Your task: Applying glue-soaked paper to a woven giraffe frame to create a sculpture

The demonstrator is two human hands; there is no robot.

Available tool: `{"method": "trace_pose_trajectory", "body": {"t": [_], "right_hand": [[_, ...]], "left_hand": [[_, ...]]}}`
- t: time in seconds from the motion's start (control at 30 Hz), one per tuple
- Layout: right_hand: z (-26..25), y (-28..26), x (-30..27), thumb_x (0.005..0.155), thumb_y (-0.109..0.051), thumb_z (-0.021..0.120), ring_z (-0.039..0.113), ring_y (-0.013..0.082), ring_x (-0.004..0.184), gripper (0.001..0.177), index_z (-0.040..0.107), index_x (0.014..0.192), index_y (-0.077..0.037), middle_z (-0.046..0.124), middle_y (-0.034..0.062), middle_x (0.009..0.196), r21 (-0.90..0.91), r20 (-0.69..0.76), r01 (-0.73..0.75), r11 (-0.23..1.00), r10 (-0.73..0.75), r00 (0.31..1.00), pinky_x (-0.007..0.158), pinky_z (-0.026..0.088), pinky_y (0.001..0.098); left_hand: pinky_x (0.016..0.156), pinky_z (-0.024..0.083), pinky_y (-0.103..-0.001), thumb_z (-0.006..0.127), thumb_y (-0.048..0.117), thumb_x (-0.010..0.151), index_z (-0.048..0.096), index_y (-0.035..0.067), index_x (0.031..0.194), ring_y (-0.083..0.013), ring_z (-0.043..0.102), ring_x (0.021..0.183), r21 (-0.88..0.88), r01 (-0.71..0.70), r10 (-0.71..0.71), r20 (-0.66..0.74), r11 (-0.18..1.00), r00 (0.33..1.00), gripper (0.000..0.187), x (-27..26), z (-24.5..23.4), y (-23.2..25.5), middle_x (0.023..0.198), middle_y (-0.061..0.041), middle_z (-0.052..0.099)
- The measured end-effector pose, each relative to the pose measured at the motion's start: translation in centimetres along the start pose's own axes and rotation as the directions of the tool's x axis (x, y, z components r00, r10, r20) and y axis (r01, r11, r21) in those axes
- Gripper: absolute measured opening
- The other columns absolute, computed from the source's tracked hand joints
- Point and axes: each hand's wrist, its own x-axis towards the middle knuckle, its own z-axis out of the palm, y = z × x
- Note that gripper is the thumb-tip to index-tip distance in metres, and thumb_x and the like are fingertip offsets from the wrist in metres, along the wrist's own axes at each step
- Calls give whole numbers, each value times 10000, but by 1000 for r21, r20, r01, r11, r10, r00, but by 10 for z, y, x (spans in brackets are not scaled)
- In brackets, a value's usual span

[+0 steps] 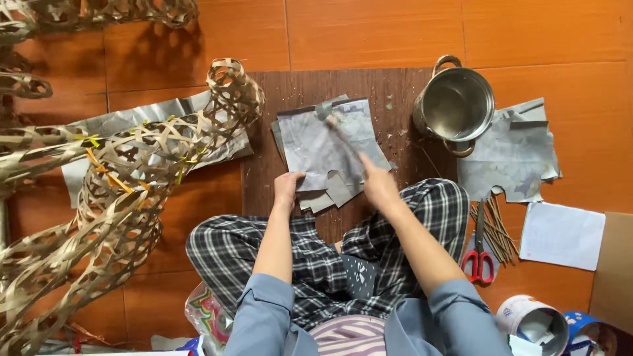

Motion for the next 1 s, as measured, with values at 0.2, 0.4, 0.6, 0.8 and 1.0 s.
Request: {"method": "trace_pose_trajectory", "body": {"t": [0.2,0.4,0.6,0.8,1.0], "right_hand": [[-6,14,-50,896,-97,463,722,401,895,588,417,1445,-302,716,239,898,-211,92,80,974,-62,994,794,587,506],[-33,61,32,942,-179,488,693,446,916,516,366,1413,-351,692,254,933,-99,-133,-112,989,98,986,786,554,546],[-65,38,1,1039,-195,413,458,159,447,476,303,1496,-113,505,101,647,933,-207,93,346,310,928,305,410,267],[-49,136,25,953,-99,568,419,-10,485,323,604,1240,46,543,18,753,543,-28,-136,-829,-180,983,414,342,82],[12,133,27,1023,-590,145,319,85,443,745,660,1172,-73,583,-14,642,646,-163,140,-750,44,986,360,246,205]], "left_hand": [[513,518,-382,817,172,633,717,35,831,-196,631,656,-12,-29,29,3,1000,1000,261,27,0,-18,731,-102,665],[498,525,-362,810,170,630,715,47,797,-177,632,618,-8,-47,47,-8,999,999,228,28,1,-15,694,-86,669],[612,511,-348,786,187,676,737,28,859,-180,617,728,158,-106,112,-31,982,993,247,8,4,-7,758,-87,669],[688,550,-387,790,240,650,763,81,900,-240,695,831,209,-132,131,19,969,991,298,-59,5,42,828,-118,721],[514,618,-362,744,54,758,638,12,835,-290,687,617,-318,184,-104,253,930,962,138,-73,20,70,736,-156,676]]}}
